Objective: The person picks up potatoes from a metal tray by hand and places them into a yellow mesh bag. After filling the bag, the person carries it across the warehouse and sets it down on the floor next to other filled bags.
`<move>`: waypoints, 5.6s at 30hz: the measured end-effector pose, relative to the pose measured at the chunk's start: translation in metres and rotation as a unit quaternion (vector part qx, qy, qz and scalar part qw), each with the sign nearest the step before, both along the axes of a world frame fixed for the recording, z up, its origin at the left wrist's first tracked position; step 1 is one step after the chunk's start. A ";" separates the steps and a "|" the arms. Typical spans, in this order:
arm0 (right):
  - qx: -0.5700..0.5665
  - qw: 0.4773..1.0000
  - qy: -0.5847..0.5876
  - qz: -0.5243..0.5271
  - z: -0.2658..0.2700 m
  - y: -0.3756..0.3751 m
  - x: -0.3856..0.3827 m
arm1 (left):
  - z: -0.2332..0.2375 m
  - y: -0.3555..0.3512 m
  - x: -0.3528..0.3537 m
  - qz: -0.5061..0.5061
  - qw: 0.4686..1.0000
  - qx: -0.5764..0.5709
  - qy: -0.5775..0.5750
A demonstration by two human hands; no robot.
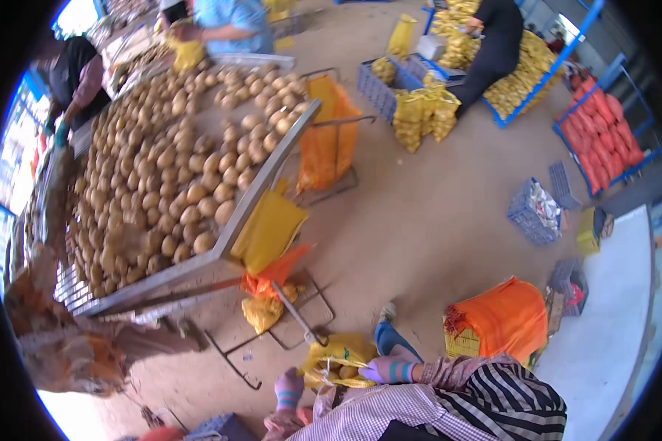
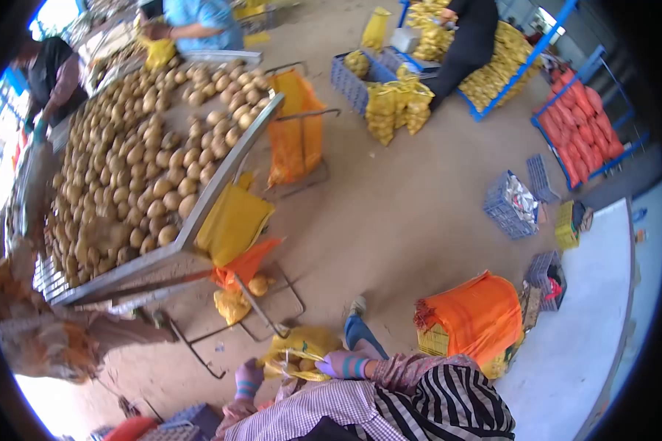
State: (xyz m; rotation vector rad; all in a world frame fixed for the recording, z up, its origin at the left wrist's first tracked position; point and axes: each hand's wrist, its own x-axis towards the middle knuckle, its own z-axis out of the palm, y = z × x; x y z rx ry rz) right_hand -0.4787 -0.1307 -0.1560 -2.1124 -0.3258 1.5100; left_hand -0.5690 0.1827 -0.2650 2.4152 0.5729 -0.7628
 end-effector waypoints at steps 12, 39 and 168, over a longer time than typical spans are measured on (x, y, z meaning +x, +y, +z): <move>0.000 0.978 -0.093 -0.186 0.002 -0.188 0.022 | 0.060 -0.162 0.086 -0.097 0.992 0.066 -0.051; -0.123 0.821 -0.253 -0.497 0.018 -0.491 0.322 | 0.072 -0.505 0.483 -0.065 0.861 -0.412 -0.290; 0.039 0.998 0.003 0.048 -0.142 0.178 0.521 | 0.084 -0.304 0.261 0.845 0.444 -0.107 -0.278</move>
